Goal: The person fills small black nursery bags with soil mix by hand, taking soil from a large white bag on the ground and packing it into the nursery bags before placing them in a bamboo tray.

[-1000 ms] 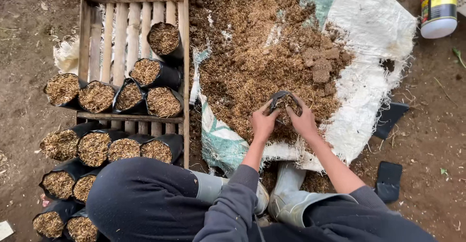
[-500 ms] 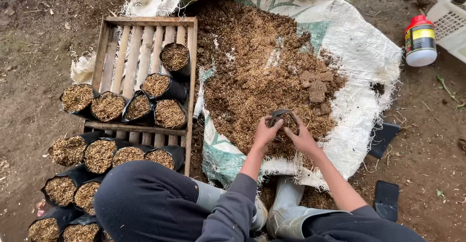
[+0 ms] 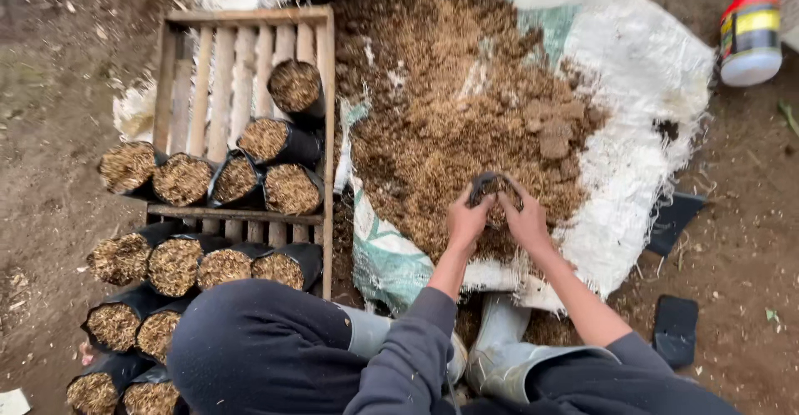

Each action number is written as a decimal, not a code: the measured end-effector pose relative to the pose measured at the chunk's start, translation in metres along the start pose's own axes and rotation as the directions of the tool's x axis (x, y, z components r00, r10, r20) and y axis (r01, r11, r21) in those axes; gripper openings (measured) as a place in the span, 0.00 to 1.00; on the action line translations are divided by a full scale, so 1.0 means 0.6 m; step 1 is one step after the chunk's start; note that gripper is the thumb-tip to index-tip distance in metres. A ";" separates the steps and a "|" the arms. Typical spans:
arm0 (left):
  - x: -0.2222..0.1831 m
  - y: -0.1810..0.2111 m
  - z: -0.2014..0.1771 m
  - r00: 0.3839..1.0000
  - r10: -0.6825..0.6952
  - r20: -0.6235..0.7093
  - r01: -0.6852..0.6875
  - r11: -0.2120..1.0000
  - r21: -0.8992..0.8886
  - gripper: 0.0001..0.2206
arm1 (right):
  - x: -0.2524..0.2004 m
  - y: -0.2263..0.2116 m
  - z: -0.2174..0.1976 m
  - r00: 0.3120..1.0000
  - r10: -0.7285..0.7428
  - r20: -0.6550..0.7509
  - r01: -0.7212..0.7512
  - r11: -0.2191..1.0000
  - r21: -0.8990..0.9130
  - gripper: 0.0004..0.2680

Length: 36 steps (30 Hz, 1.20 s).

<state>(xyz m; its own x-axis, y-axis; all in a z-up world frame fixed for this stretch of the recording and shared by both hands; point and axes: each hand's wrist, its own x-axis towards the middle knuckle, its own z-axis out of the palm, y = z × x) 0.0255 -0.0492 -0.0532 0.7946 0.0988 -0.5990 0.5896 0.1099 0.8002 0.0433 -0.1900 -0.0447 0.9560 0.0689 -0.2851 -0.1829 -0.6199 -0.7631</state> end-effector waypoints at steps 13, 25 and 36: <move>-0.060 0.068 -0.030 0.989 0.103 0.102 -0.133 0.921 0.366 0.27 | -0.114 0.038 0.021 0.983 0.151 -0.102 -0.113 0.945 0.308 0.17; -0.113 0.160 -0.024 0.993 0.082 0.091 -0.122 0.709 0.694 0.28 | 0.078 0.117 0.236 0.975 0.038 0.219 0.211 0.154 -0.965 0.22; 0.011 0.001 -0.002 0.996 0.001 0.089 -0.058 0.765 0.641 0.25 | 0.008 0.119 0.276 0.876 -0.228 0.425 0.479 0.517 -0.709 0.23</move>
<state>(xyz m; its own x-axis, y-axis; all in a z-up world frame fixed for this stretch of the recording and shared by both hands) 0.0310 -0.0470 -0.0571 0.8051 0.0109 -0.5930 0.4979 -0.5557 0.6658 -0.0029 -0.1045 -0.1967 0.7819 0.5339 -0.3218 0.5258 -0.8421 -0.1199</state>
